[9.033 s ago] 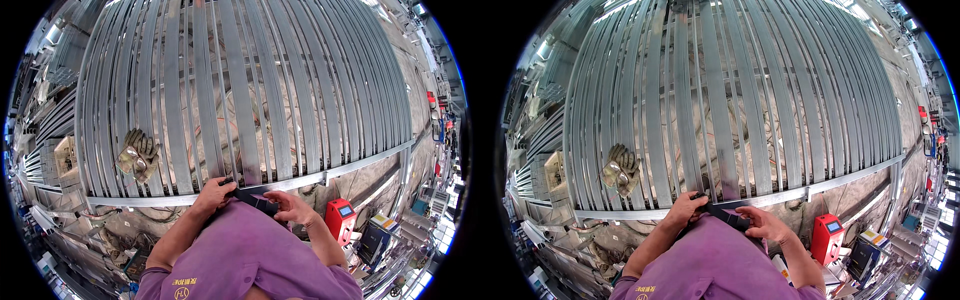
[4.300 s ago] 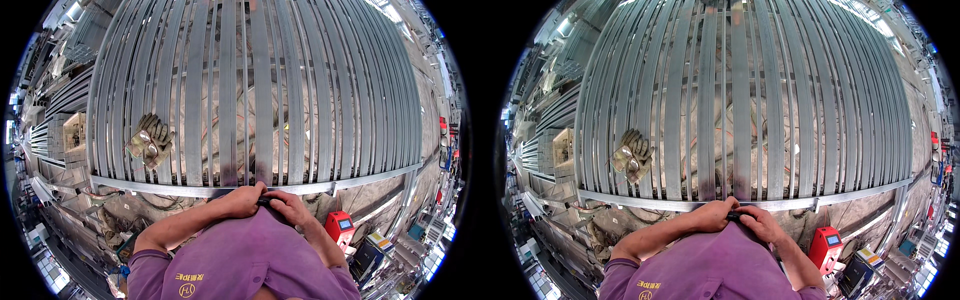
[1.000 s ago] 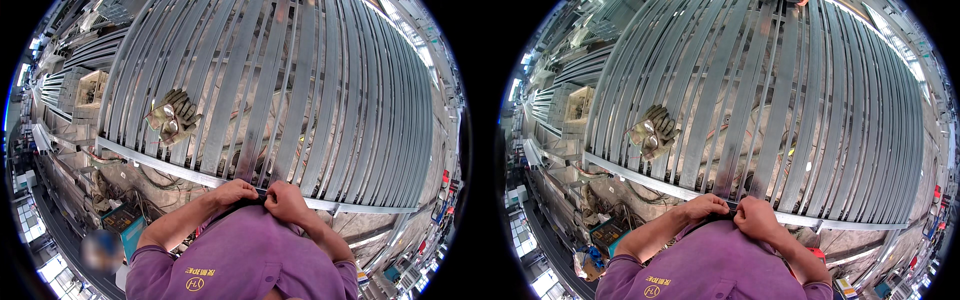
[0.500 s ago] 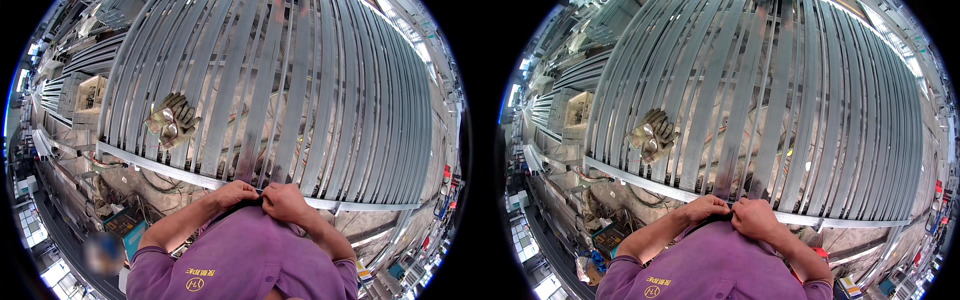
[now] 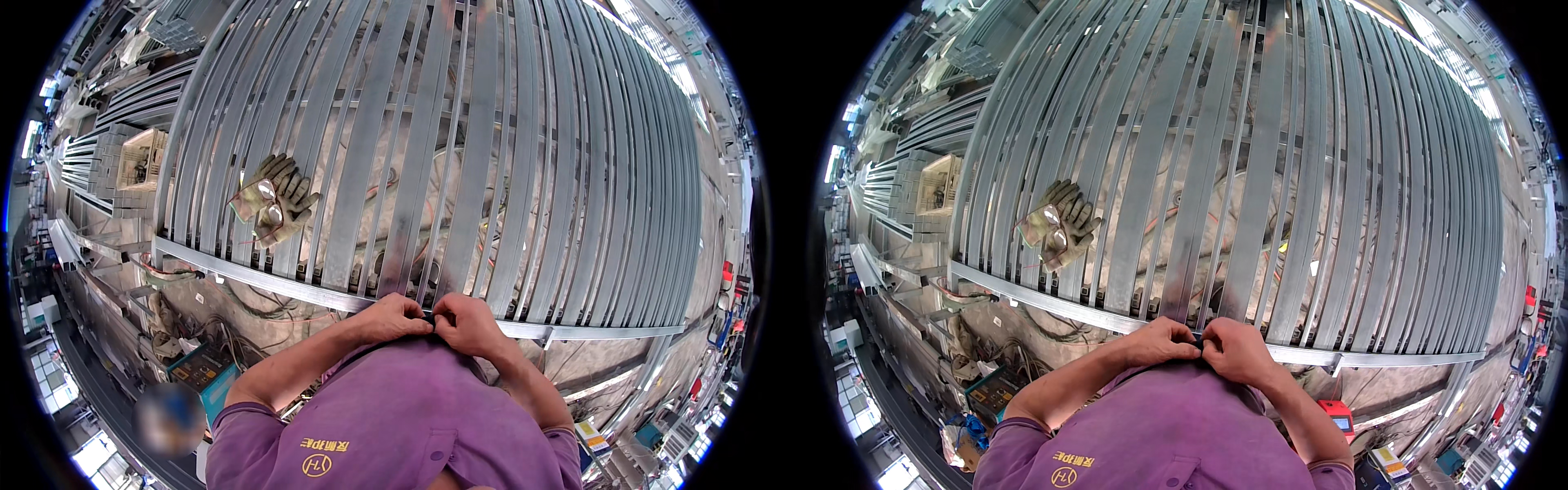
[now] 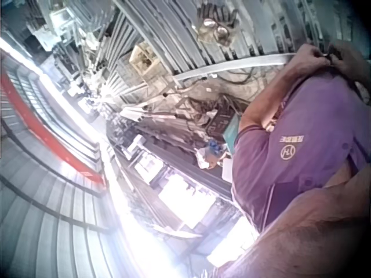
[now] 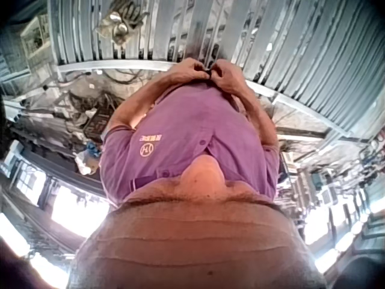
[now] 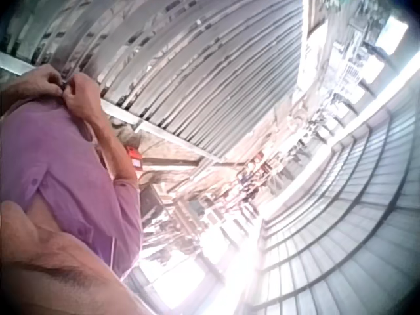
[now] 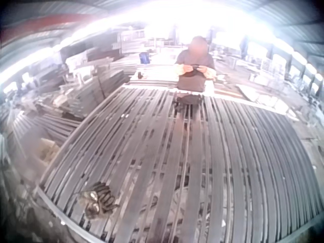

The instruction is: The person adjusts a head-mounted camera strap, puts on glasses, and then puts on work gloves. They then pick up a welding torch and position it near a metal grate structure.

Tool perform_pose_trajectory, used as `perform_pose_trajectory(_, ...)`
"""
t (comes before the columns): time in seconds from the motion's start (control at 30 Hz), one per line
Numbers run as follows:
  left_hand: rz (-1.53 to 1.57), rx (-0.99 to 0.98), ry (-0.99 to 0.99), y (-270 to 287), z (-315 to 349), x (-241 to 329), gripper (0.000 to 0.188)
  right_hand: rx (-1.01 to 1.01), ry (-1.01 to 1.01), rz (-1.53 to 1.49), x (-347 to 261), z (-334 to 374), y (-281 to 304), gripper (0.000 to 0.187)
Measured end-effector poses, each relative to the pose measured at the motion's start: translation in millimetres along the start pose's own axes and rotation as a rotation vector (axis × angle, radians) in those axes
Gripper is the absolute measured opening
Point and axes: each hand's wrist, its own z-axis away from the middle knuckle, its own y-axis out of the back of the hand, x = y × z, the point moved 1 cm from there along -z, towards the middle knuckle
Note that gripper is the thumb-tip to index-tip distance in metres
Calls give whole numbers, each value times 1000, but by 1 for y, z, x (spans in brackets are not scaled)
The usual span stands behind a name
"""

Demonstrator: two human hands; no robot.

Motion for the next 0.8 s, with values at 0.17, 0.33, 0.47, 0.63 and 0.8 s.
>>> perform_pose_trajectory(0.17,60,19,-54,1,2,-1,39,-127,291,160,-16,-8,13,20)
perform_pose_trajectory(0.33,131,10,-43,6,5,-2,37,-125,293,233,-13,-15,12,18)
perform_pose_trajectory(0.47,229,46,-58,9,6,-4,35,223,12,-26,10,-7,-15,21)
perform_pose_trajectory(0.63,192,53,-53,3,5,-4,32,93,-326,-322,28,-6,-29,24)
perform_pose_trajectory(0.8,242,-4,-20,3,5,-1,30,-23,126,-20,-4,-13,9,18)
